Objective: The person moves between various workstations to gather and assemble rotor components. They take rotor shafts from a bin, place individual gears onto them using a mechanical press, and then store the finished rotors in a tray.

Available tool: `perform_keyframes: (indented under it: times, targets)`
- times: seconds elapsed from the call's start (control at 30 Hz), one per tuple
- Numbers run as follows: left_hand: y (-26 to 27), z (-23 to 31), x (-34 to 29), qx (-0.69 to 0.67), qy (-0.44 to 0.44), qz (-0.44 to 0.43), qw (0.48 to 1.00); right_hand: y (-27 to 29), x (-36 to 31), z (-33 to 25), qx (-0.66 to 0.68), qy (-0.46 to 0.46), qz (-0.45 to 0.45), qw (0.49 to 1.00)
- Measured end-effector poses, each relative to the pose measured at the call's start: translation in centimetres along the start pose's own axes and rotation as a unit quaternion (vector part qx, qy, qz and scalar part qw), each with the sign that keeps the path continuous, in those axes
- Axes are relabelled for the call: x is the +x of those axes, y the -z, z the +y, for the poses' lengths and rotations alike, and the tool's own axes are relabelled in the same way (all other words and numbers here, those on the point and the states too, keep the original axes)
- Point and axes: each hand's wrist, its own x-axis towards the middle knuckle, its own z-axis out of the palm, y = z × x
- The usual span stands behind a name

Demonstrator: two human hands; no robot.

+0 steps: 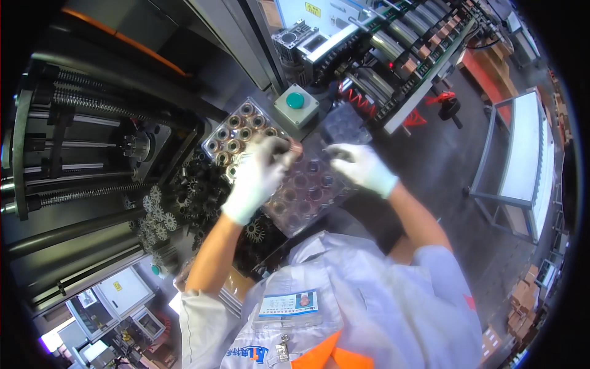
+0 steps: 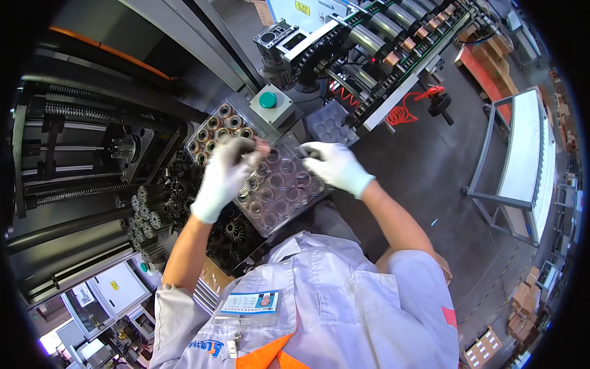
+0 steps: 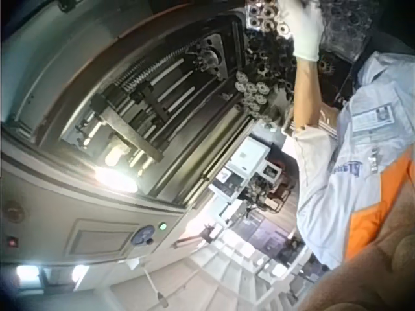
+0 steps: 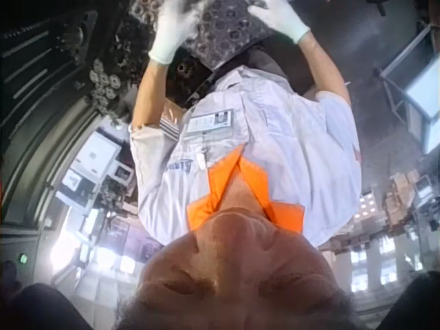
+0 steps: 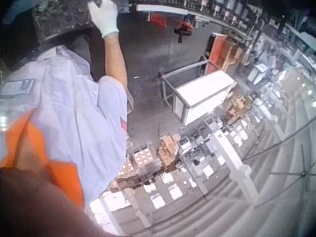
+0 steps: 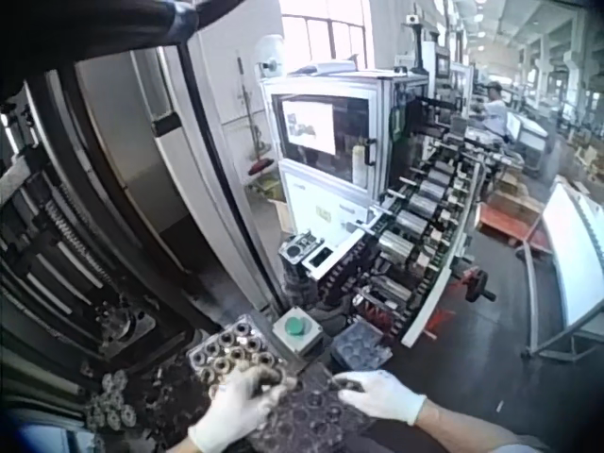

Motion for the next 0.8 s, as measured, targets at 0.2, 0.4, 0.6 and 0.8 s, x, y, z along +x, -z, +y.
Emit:
perform_keyframes:
  times: [0.2, 0.4, 0.6, 0.8]
  targets:
    - [5.5, -2.7, -4.5, -0.406, 0.089, 0.136, 0.899, 5.5, -11.2, 9.3, 0.189, -0.245, 0.02, 0.951]
    - [3.7, -5.7, -9.9, -0.484, 0.172, 0.167, 0.842, 1.1, -15.2, 22.5, 0.298, -0.366, 0.284, 0.835]
    - [1.8, -4.8, -11.6, -0.479, 0.189, 0.178, 0.839, -2.5, -2.9, 27.4, 0.358, -0.337, 0.426, 0.76]
    - [-0.6, -2.9, -13.4, -0.471, 0.238, 0.17, 0.832, -6.5, 6.1, 34.4, 0.301, -0.285, 0.464, 0.783]
